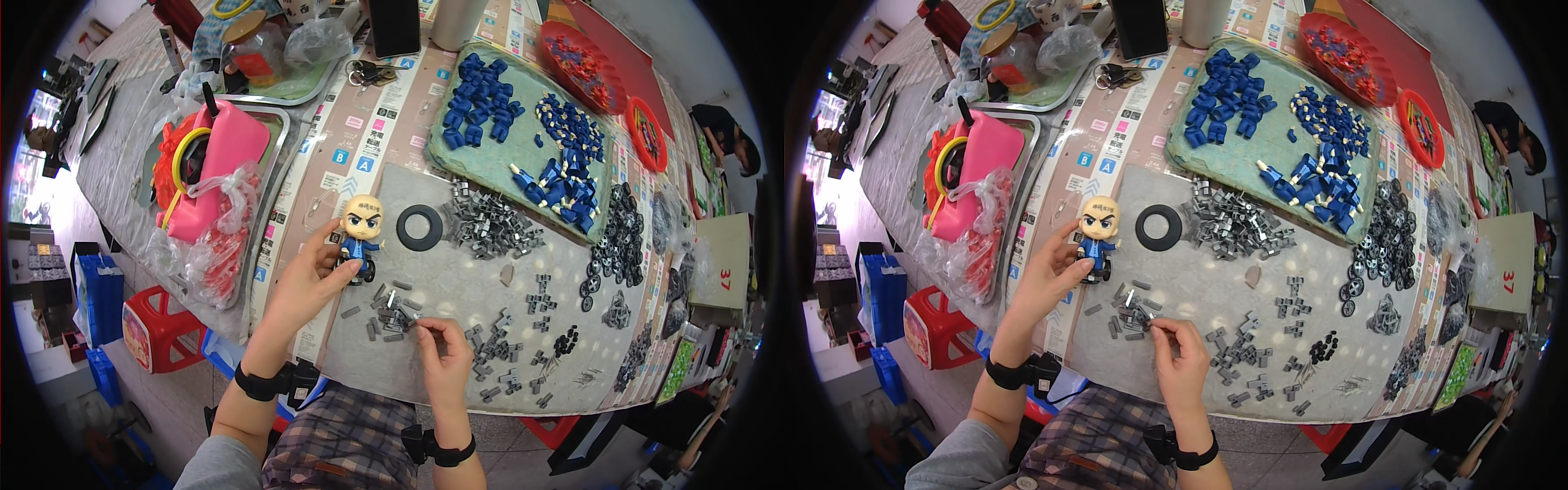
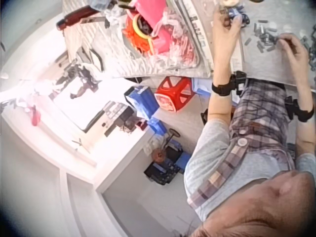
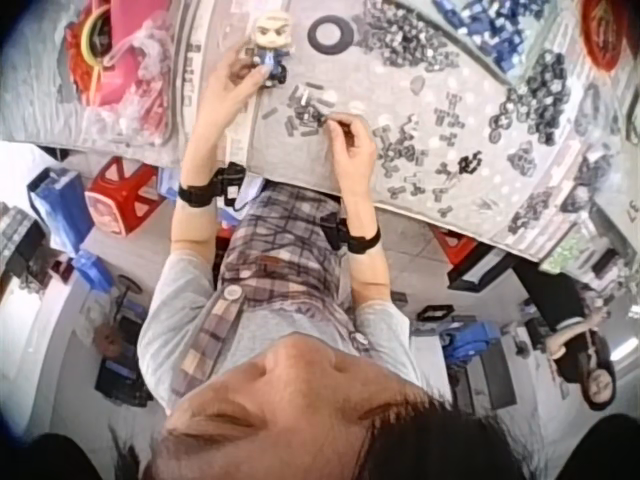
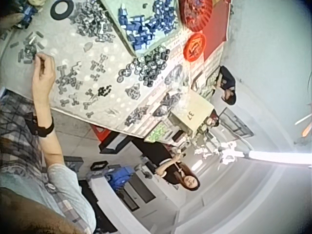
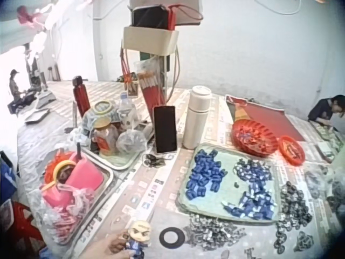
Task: The person assembles a toy figure by hand, joining small grey plastic pieces together and attaching them to the figurine. They pick up and sort through various components, occasionally handing items to another person before continuing to connect the pieces.
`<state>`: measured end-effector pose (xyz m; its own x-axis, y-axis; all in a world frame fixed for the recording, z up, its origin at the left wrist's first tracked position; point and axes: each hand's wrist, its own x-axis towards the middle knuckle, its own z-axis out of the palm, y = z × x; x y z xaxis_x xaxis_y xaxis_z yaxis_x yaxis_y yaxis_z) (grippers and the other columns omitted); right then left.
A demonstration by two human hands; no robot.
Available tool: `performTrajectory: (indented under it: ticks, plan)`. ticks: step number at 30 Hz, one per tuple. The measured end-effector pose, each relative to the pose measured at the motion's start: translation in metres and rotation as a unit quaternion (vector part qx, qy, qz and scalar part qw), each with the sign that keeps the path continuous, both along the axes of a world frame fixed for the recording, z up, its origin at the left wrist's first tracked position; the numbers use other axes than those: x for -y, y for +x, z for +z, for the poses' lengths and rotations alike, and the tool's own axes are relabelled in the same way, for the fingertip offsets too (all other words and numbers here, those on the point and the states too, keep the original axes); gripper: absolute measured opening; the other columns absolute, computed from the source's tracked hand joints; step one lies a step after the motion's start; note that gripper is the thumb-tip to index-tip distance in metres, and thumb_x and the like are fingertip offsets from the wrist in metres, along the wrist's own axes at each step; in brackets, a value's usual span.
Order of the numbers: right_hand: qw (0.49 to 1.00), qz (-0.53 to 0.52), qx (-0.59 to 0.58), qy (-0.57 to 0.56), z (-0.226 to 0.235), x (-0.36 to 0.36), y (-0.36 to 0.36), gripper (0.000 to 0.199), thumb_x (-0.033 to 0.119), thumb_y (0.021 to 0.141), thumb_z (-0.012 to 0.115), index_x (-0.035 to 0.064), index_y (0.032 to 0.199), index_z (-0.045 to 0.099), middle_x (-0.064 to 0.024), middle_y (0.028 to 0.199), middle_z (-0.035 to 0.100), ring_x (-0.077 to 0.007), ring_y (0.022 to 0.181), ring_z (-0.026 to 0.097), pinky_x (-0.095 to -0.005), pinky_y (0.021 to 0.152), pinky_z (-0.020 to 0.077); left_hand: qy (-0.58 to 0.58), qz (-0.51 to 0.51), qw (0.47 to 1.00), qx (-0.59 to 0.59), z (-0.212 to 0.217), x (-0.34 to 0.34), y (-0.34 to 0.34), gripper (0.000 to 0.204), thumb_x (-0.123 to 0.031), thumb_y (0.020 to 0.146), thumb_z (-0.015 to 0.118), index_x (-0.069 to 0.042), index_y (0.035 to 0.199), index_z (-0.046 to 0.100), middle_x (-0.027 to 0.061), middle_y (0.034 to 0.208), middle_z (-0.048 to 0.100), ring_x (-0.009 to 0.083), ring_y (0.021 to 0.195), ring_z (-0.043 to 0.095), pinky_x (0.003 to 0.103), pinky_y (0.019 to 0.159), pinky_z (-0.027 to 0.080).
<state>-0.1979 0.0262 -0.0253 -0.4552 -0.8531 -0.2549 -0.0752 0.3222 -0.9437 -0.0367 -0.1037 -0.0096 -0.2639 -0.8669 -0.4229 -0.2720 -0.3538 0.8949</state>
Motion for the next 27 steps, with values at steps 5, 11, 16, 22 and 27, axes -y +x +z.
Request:
performTrajectory:
  ticks: [5, 11, 16, 22, 27]
  plan:
    - [0.999, -0.028, 0.032, -0.011, -0.002, 0.001, 0.002, 0.019, 0.001, 0.075, 0.062, -0.0001, 0.094, 0.057, -0.0059, 0.078, 0.059, -0.0103, 0.068, 0.055, -0.0217, 0.064, 0.0448, -0.014, -0.028, 0.999, 0.03, 0.0, 0.004, 0.002, 0.063, -0.018, 0.08, 0.063, 0.0, 0.131, 0.03, 0.0147, 0.095, 0.057, 0.0155, 0.085, 0.056, 0.026, 0.073, 0.045]
    - [1.0, -0.012, 0.009, -0.012, 0.005, 0.001, 0.004, 0.029, -0.001, 0.074, 0.061, 0.0, 0.102, 0.053, -0.0061, 0.079, 0.059, -0.0102, 0.069, 0.055, -0.022, 0.064, 0.0453, -0.025, -0.025, 0.999, 0.036, 0.0, 0.003, -0.003, 0.069, -0.022, 0.076, 0.067, 0.0, 0.13, 0.03, 0.0128, 0.092, 0.057, 0.0145, 0.082, 0.055, 0.025, 0.07, 0.045]
    - [1.0, -0.01, -0.01, -0.025, 0.005, 0.0, 0.006, 0.029, -0.002, 0.074, 0.061, 0.0002, 0.102, 0.053, -0.0058, 0.079, 0.059, -0.0105, 0.068, 0.055, -0.0223, 0.064, 0.0455, -0.021, -0.049, 0.995, 0.081, 0.004, 0.008, -0.002, 0.073, -0.023, 0.073, 0.069, 0.002, 0.13, 0.031, 0.0127, 0.092, 0.055, 0.0145, 0.079, 0.055, 0.026, 0.068, 0.045]
    - [1.0, -0.013, 0.009, -0.026, 0.007, -0.001, 0.005, 0.029, -0.001, 0.074, 0.061, 0.0005, 0.102, 0.054, -0.0056, 0.078, 0.059, -0.01, 0.069, 0.055, -0.022, 0.064, 0.0452, 0.021, -0.022, 0.998, -0.052, -0.018, 0.01, 0.017, 0.074, -0.013, 0.076, 0.066, 0.0, 0.135, 0.023, 0.0126, 0.104, 0.054, 0.0135, 0.088, 0.053, 0.023, 0.075, 0.043]
    - [0.999, -0.032, 0.027, -0.026, 0.01, -0.003, 0.003, 0.028, -0.001, 0.075, 0.06, 0.0009, 0.102, 0.055, -0.0047, 0.079, 0.059, -0.009, 0.069, 0.054, -0.0217, 0.064, 0.0448, 0.009, -0.036, 0.992, -0.123, -0.014, 0.001, 0.016, 0.073, -0.008, 0.076, 0.064, 0.002, 0.134, 0.021, 0.0132, 0.115, 0.05, 0.0154, 0.1, 0.05, 0.026, 0.085, 0.041]
